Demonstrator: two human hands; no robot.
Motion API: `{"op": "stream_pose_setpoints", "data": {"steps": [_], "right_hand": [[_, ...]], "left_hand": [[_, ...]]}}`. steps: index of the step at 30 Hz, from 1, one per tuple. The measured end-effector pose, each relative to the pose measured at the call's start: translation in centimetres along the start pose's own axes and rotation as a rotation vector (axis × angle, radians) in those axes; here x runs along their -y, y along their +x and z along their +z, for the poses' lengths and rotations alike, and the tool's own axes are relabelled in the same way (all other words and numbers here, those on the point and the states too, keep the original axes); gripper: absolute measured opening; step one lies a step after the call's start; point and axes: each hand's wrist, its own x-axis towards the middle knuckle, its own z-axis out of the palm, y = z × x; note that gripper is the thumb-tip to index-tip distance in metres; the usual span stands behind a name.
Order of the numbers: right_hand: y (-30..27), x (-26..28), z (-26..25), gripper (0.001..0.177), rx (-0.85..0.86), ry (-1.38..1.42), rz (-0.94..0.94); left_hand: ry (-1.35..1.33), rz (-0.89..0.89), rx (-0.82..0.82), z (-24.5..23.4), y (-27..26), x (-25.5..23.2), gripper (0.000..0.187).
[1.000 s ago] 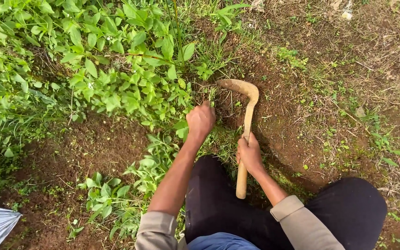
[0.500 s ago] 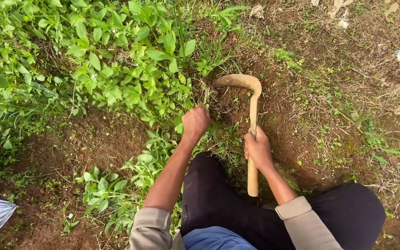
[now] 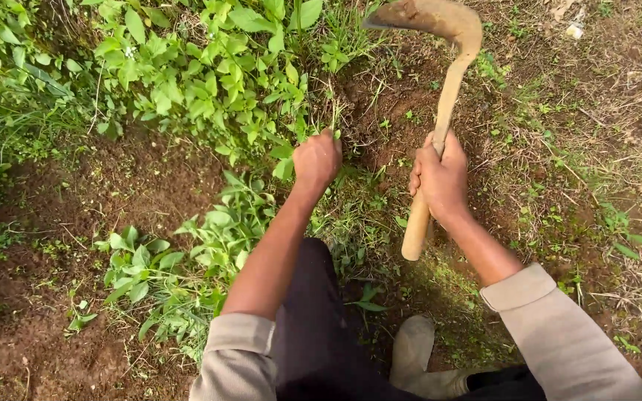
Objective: The person uses a sickle to cut weeds at the base and pulls them out by hand. The removed weeds are gathered into a pile on the ground.
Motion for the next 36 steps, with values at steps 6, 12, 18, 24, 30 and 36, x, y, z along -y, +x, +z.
{"op": "stream_pose_setpoints", "data": {"steps": [6,12,18,24,30,36], "right_hand": [[1.1,-4.2,0.8,0.016,0.116,-0.184,-0.063],[0.4,-9.5,-1.4,0.012,0.226,-0.293,-0.018],[0.5,-11.2,0.6,0.014,0.103,-0.109,-0.171],[-1.3,-11.9,-0.1,0.014,0.266,-0.316,0.006],[-0.2,-12.3,1.6,0.019,0.076,-0.073,-0.318],[-3.4,-16.2,0.7,0.040,0.292,-0.505,0.161]], "left_hand": [[0.048,0.058,-0.028,1.5,-0.5,1.4,0.021],[0.005,0.112,-0.096,1.8,-1.3,2.2,0.020],[-0.006,0.111,-0.134,3.5,-1.3,2.8,0.020],[-0.005,0.117,-0.123,3.1,-2.1,4.5,0.021],[0.014,0.137,-0.150,3.6,-2.3,4.7,0.020],[0.153,0.111,-0.063,5.5,-2.3,6.3,0.035]]}}
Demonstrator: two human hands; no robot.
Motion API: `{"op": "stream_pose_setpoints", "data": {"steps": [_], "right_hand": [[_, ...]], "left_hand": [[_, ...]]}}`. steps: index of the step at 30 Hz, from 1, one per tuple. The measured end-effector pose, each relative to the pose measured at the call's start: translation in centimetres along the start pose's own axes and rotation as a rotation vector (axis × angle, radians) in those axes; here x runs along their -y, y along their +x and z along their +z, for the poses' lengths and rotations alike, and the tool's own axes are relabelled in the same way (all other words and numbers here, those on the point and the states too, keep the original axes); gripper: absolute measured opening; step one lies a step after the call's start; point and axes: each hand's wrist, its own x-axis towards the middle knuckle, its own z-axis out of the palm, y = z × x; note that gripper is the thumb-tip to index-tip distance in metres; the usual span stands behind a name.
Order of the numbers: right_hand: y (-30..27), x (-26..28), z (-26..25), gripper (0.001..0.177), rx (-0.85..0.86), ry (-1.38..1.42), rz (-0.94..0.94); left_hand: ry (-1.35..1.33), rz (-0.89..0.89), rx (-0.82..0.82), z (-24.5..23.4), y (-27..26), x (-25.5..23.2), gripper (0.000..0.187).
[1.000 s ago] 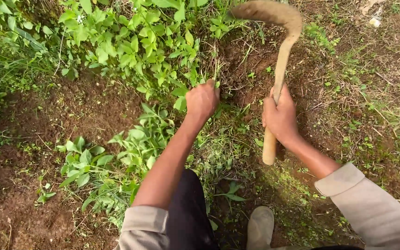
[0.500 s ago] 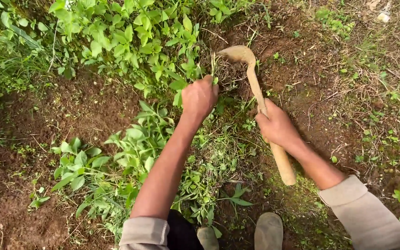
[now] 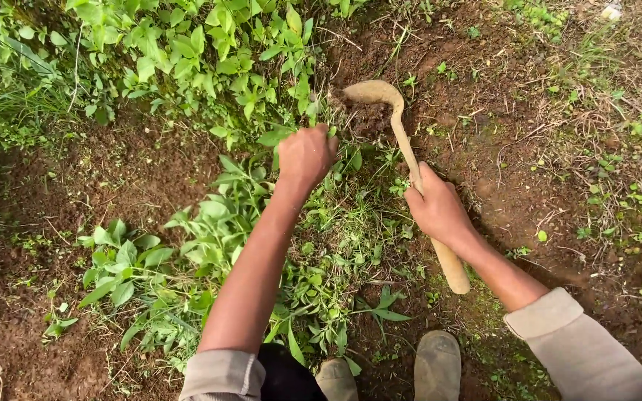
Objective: The person uses a sickle to cut weeds at the base and pulls them out by hand. The removed weeds are gathered into a pile on the ground.
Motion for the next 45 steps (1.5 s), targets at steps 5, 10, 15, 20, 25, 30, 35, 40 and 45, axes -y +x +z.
{"op": "stream_pose_setpoints", "data": {"steps": [5,10,15,20,25,30,35,40,45], "right_hand": [[-1.5,1.7,-1.8,0.009,-0.109,0.178,-0.134],[-1.8,2.0,-2.1,0.011,-0.236,0.383,-0.217],[-1.9,2.1,-2.4,0.011,-0.260,0.388,-0.261],[-1.0,0.6,-2.3,0.013,-0.448,0.531,-0.451],[-1.8,-2.5,1.3,0.010,-0.221,0.414,-0.190],[-2.6,-1.5,1.0,0.014,-0.176,0.287,-0.092],[-1.9,-1.4,1.0,0.014,-0.350,0.464,-0.309],[-2.9,-5.1,2.9,0.010,-0.133,0.192,-0.076],[-3.4,-2.4,1.9,0.011,-0.223,0.171,-0.124]], "left_hand": [[0.162,-0.090,0.053,0.2,-0.4,0.9,0.041],[0.103,-0.026,-0.211,-7.7,-2.3,-5.3,0.066],[0.185,0.020,-0.139,-0.4,2.2,-6.1,0.056],[0.017,0.016,-0.119,-1.5,0.9,-6.3,0.034],[0.041,0.020,-0.100,1.2,2.6,-4.8,0.025],[0.157,0.035,-0.134,3.4,2.7,-2.2,0.031],[0.081,0.010,-0.110,1.5,1.6,-2.5,0.033],[0.083,-0.015,-0.040,2.4,1.3,-1.6,0.036],[0.177,-0.107,0.121,5.4,1.9,0.2,0.044]]}}
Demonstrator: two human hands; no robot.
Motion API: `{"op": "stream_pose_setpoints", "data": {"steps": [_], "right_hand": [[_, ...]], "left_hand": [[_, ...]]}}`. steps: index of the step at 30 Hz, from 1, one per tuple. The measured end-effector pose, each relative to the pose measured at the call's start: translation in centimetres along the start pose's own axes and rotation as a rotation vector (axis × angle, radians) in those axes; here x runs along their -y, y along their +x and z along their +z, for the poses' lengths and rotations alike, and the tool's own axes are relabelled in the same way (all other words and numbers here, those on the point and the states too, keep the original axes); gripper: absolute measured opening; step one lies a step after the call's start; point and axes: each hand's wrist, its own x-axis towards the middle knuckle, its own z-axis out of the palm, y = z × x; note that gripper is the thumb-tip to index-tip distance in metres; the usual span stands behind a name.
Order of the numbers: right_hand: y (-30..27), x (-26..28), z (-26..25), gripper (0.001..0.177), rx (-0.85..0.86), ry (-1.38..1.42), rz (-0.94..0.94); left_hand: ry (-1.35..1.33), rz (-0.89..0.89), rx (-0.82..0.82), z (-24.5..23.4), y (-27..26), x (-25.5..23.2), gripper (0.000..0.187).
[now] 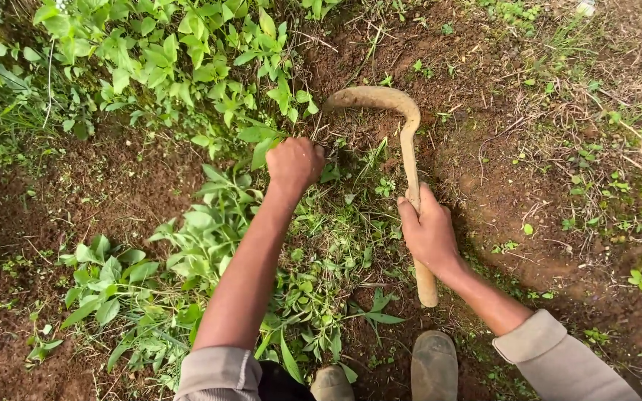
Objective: The person uses a sickle to cut weeds at the base and pulls them out by hand. The removed weeds are gathered into a pile on the ground.
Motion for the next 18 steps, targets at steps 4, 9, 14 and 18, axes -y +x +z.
{"op": "stream_pose_setpoints", "data": {"steps": [4,9,14,18], "right_hand": [[0.1,1.2,-0.3,0.012,-0.078,0.154,-0.149],[-0.9,-1.8,-0.3,0.012,0.094,-0.062,0.098],[-0.8,-0.9,-1.1,0.012,0.007,-0.010,0.117],[0.5,-0.3,-2.4,0.014,-0.093,0.192,-0.021]], "left_hand": [[0.053,0.061,0.021,-3.6,-1.7,-1.1,0.047],[-0.140,0.091,-0.032,-8.7,-3.6,-3.3,0.080],[-0.086,0.177,-0.063,-10.3,-5.2,-4.4,0.087],[-0.031,0.347,-0.224,-11.1,-6.6,-5.7,0.101]]}}
